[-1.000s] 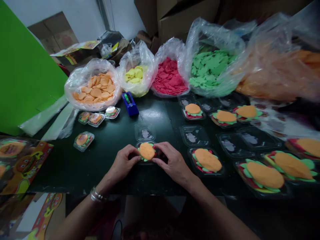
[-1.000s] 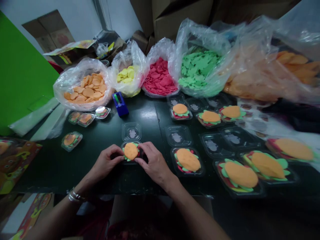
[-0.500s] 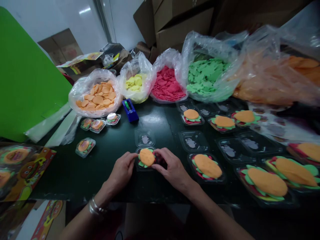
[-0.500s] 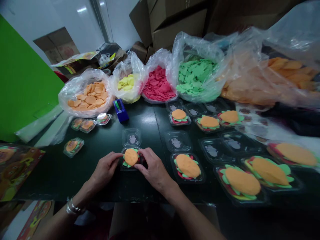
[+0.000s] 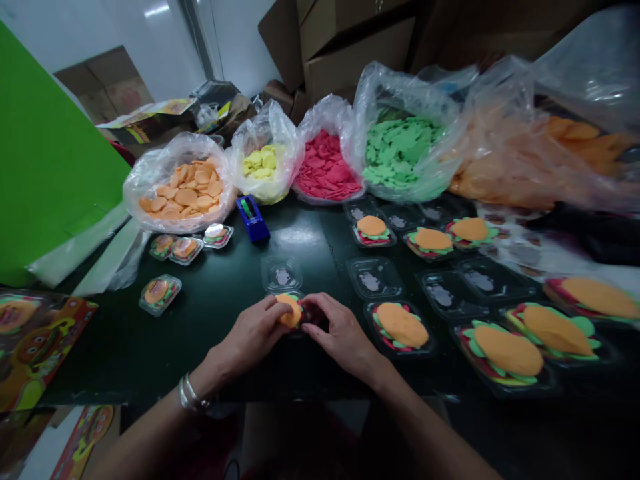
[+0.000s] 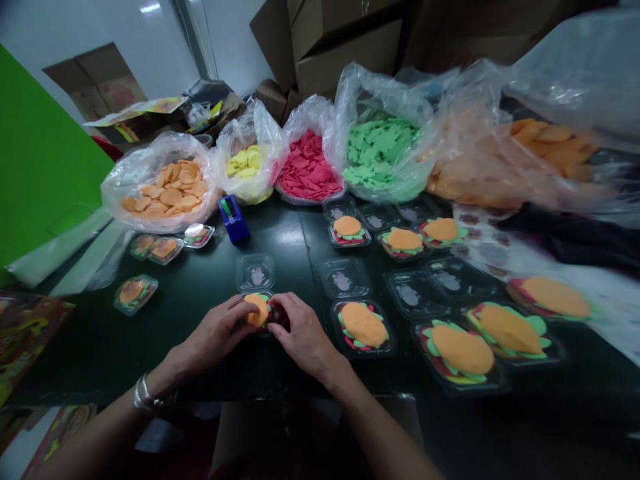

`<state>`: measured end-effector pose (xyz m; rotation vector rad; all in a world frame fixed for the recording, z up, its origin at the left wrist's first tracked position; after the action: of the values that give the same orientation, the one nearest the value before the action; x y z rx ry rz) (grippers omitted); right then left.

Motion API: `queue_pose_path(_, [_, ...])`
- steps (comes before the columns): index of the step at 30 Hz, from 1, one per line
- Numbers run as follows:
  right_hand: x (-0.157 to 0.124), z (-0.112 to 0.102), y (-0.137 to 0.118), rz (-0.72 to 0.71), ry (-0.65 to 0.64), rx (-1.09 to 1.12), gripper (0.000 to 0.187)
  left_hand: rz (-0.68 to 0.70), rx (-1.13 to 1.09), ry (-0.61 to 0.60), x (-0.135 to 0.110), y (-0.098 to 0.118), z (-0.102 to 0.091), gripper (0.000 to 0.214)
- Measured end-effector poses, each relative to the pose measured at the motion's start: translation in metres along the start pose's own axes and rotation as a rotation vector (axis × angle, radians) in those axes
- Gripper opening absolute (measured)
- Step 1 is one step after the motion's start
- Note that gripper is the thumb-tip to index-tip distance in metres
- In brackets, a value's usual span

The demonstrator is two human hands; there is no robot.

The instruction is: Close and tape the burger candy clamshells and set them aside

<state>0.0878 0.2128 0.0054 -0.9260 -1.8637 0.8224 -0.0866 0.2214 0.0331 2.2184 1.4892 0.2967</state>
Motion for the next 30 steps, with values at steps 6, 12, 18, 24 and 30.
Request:
queue_pose_path(6, [0.0, -0.001, -0.001, 0.022, -0.028, -0.017, 0.034, -0.023, -0.04, -0.013, -0.001, -0.001, 0.0, 0.013])
queue_pose_path(12, [-0.003, 0.002, -0.004, 0.03, -0.029, -0.121, 0.047, -0.193, -0.041, 0.311, 0.048, -0.019, -0.041, 0.026])
queue_pose_path(18, [-0.005, 0.01, 0.005, 0.021, -0.034, -0.226, 0.08, -0.236, 0.16, 0.073, 0.118, -0.04, -0.033, 0.028])
queue_pose_path(24, [-0.003, 0.017, 0.011, 0.03, -0.01, -0.334, 0.09, -0.193, 0.102, 0.086, 0.102, -0.036, -0.042, 0.02])
queue_pose_path(30, [0.002, 0.023, 0.006, 0.057, -0.024, -0.436, 0.089, 0.04, 0.008, 0.152, 0.02, -0.013, -0.023, 0.05])
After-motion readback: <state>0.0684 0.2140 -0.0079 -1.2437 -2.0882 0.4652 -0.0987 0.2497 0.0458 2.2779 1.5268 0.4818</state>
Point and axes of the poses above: each hand's wrist, its own x-axis towards the middle knuckle, its own z-axis out of the palm, y = z × x, the point moved 2 cm from there along x, towards the middle knuckle, and after that the axes turned 15 degrees about -z, right-handed, at the moved point
